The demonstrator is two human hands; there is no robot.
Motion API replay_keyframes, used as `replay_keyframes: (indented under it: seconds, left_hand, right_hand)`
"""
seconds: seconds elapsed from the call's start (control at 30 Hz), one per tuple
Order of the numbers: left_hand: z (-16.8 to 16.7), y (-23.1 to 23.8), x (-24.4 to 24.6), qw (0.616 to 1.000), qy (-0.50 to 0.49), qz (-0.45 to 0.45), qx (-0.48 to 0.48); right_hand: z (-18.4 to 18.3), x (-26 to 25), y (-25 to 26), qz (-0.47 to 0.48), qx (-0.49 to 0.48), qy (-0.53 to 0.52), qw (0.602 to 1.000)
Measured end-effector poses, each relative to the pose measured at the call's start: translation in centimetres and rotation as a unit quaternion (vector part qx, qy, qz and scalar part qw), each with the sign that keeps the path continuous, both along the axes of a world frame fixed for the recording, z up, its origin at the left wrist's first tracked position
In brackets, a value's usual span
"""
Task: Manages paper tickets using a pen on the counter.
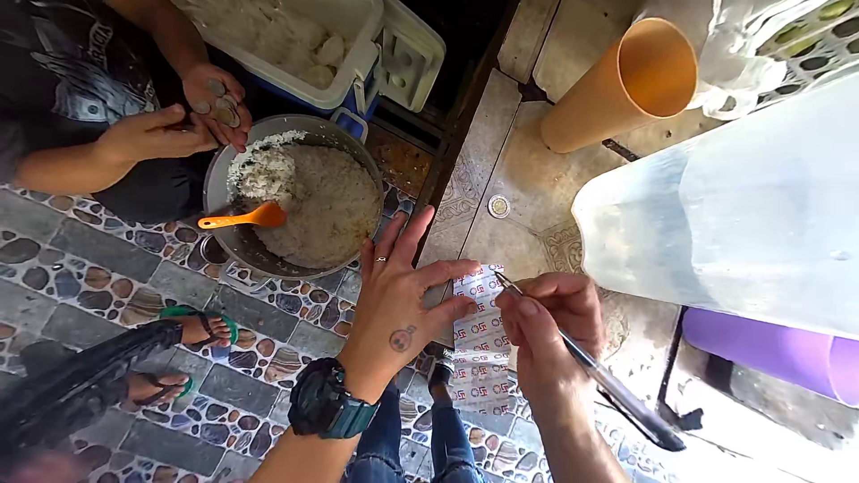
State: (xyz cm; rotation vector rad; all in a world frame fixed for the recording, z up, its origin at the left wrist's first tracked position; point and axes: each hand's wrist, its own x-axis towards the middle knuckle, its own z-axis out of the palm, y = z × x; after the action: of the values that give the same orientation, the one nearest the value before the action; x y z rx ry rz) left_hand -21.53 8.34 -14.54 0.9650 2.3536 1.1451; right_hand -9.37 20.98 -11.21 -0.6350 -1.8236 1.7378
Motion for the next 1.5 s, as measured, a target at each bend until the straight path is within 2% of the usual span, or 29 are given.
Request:
replay_keyframes:
  seconds: [0.1, 0.3, 0.5, 1.2, 1.5]
  left_hand:
    - [-0.2, -0.1, 0.0, 1.0, -0.021, -0.002, 0.006]
    - [-0.1, -0.4, 0.2, 0.992, -0.122, -0.012, 0.02]
    - [0.0, -0.4, 0.2, 0.992, -0.125, -0.011, 0.031]
    - [0.3, -0.3, 0.1, 0.989, -0.141, -0.008, 0.038]
    - [0.3, -0.4, 0.1, 0.989, -0.141, -0.008, 0.041]
  right_hand:
    - [-0.5, -1.4, -0.3, -0.021, -0.011, 0.023, 0.999]
    - [-1.6, -1.2, -0.5, -0.052, 0.11, -0.022, 0.992]
    - [-2.0, -0.8, -0.5, -0.074, 0.16, -0.056, 0.983]
    - [-1.9, -0.9, -0.3, -0.047, 0.189, -0.063, 0.979]
    - [-1.8, -1.3, -0.6, -0.067, 0.186, -0.067, 0.978]
